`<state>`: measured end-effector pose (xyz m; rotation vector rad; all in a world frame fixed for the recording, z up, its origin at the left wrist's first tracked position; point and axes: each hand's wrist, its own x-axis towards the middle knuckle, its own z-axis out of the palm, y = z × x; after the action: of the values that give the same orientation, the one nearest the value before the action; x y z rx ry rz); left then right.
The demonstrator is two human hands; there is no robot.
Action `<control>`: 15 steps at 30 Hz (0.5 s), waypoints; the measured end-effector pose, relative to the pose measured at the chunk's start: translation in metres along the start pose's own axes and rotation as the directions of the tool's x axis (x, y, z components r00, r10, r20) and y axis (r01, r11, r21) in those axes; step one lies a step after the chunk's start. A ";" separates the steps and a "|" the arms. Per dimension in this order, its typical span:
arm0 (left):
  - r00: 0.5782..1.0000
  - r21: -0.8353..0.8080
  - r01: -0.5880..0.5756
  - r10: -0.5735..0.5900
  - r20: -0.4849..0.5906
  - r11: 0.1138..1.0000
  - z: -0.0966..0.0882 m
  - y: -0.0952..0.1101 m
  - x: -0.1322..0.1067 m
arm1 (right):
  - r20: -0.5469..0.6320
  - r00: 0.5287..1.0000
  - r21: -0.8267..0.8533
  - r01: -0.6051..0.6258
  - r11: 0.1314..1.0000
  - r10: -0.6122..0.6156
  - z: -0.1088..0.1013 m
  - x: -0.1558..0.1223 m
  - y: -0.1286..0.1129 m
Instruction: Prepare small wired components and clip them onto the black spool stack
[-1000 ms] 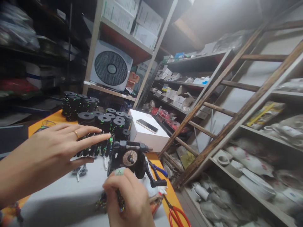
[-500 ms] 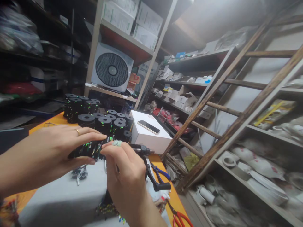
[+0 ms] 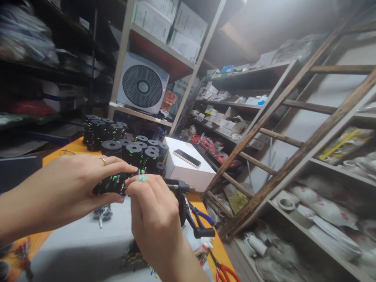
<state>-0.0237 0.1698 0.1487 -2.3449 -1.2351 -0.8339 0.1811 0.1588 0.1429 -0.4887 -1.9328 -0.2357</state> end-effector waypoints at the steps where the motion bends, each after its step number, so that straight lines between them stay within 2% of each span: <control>1: 1.000 0.003 -0.002 0.002 0.005 1.000 0.000 0.000 0.000 | -0.001 1.000 0.001 0.003 1.000 -0.003 0.000 0.000 0.000; 15: 1.000 -0.006 0.003 -0.002 0.009 1.000 0.002 -0.001 0.002 | 0.027 0.999 -0.027 0.037 0.999 -0.036 -0.002 -0.001 0.000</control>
<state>-0.0231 0.1727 0.1487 -2.3552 -1.2411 -0.8298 0.1829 0.1585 0.1428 -0.4773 -1.9681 -0.2814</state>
